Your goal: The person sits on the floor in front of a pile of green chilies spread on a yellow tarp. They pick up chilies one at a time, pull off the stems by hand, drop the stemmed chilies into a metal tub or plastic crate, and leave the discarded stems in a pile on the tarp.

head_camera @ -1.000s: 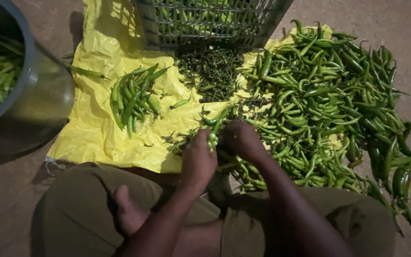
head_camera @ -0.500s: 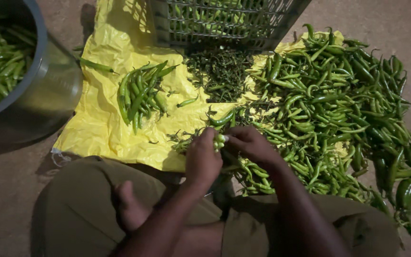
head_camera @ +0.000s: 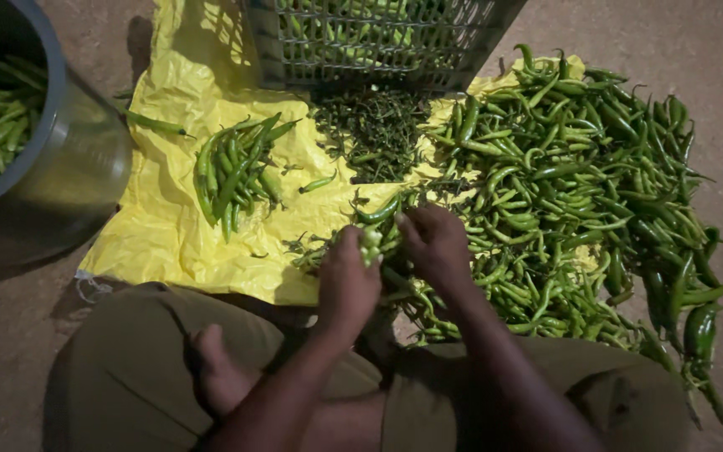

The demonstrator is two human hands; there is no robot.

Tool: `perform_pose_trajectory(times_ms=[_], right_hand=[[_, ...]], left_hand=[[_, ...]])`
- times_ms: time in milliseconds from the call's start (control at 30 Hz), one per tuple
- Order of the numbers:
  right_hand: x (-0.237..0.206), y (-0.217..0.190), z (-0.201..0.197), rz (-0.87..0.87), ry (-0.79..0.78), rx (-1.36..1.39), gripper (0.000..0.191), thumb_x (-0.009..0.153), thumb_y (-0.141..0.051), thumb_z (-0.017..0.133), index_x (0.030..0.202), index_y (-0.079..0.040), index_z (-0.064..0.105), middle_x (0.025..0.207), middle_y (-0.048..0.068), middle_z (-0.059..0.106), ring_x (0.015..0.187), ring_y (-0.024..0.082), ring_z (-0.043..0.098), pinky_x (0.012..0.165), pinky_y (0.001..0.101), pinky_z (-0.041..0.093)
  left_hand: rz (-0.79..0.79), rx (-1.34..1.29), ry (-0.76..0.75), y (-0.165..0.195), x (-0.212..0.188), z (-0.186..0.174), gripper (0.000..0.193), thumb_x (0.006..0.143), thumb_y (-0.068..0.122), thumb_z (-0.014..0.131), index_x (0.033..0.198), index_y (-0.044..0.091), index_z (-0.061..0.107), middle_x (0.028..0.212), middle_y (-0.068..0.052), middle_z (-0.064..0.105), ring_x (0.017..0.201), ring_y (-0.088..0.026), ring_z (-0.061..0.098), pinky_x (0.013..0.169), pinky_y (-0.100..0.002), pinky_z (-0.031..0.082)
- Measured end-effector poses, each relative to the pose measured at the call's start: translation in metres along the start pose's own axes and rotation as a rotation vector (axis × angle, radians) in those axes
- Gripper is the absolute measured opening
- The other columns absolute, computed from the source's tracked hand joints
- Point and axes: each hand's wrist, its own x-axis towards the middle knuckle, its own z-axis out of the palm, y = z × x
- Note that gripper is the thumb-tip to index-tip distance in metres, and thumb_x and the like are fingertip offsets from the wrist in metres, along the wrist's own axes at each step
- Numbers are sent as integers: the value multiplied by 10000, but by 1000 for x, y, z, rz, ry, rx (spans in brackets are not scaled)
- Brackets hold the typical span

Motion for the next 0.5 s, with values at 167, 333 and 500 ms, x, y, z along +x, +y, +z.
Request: perform_pose_trajectory(times_ms=[167, 333, 500], right_hand=[[4, 0, -8, 388, -339, 527, 272, 984, -278, 703, 904, -22, 749, 717, 60, 629, 621, 135, 532, 553, 319, 415], [4, -3, -20, 281, -493, 597, 180, 849, -139, 779, 988, -26, 775, 822, 19, 743, 661, 99, 623, 566, 264, 490], [6, 4, -23, 244, -584, 557, 205, 820, -91, 815, 1010, -25, 771, 808, 35, 719, 683, 103, 620, 604, 268, 500]], left_hand=[[-170, -148, -4, 0, 6, -6, 425, 805, 107, 822, 1148, 42, 580, 1005, -178, 730, 931, -362, 721, 800, -459, 559], [-253, -170, -23, 5, 7, -8, 445, 794, 63, 791, 1175, 52, 562, 1043, -172, 719, 944, -337, 734, 798, -452, 565], [-174, -271, 93, 9, 6, -10, 545, 757, 75, 818, 1206, 29, 514, 1039, -181, 709, 948, -336, 727, 798, -439, 568]])
